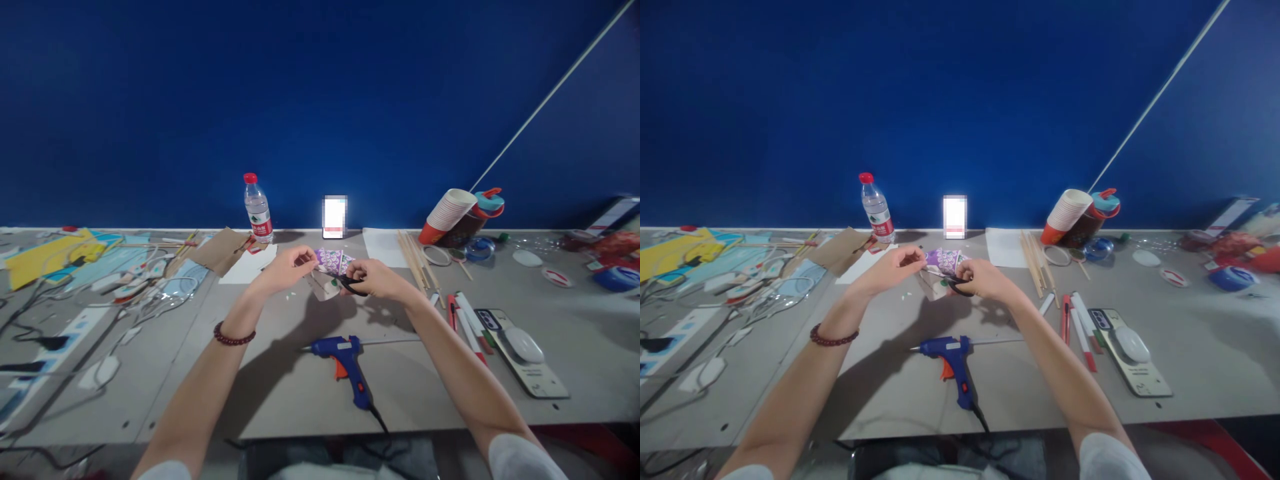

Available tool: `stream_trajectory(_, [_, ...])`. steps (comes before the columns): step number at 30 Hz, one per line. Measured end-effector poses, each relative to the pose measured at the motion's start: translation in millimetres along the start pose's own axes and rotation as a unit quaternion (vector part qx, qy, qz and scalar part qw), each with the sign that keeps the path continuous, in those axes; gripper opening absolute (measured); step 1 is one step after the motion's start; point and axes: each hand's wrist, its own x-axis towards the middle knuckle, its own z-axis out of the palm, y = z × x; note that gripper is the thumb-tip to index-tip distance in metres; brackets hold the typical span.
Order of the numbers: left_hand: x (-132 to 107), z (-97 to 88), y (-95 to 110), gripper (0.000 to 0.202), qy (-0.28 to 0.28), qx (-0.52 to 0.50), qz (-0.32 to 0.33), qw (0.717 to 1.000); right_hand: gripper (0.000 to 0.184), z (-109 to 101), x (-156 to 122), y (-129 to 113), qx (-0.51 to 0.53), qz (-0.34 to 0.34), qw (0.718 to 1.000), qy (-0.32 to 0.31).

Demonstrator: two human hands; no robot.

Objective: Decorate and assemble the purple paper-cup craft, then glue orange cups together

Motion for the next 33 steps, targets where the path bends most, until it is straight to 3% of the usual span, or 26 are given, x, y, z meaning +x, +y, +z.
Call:
stream_trajectory(8, [2.7, 4.4, -1.2, 0.019, -0.017, -0.04, -0.058, 0.997, 0.023, -1.2, 0.4, 2.7, -0.015, -0.01, 1.0, 0.001])
stream_trajectory(21, [5.7, 6.6, -7.4, 0.018, 0.009, -0.08, -0.061, 0.995, 0.024, -3.3, -0.4, 2.2, -0.034, 0.013, 0.999, -0.007])
stream_trajectory(28, [-0.3, -26.4, -18.9, 0.015, 0.058, -0.039, -0.09, 0.993, 0.016, -25.7, -9.7, 6.9, -0.062, 0.005, 0.995, -0.075])
stream_trajectory(33, [-4.1, -56.4, -34.5, 0.014, 0.094, -0.074, -0.143, 0.982, 0.017, -23.8, -4.8, 16.6, -0.183, 0.035, 0.982, -0.027])
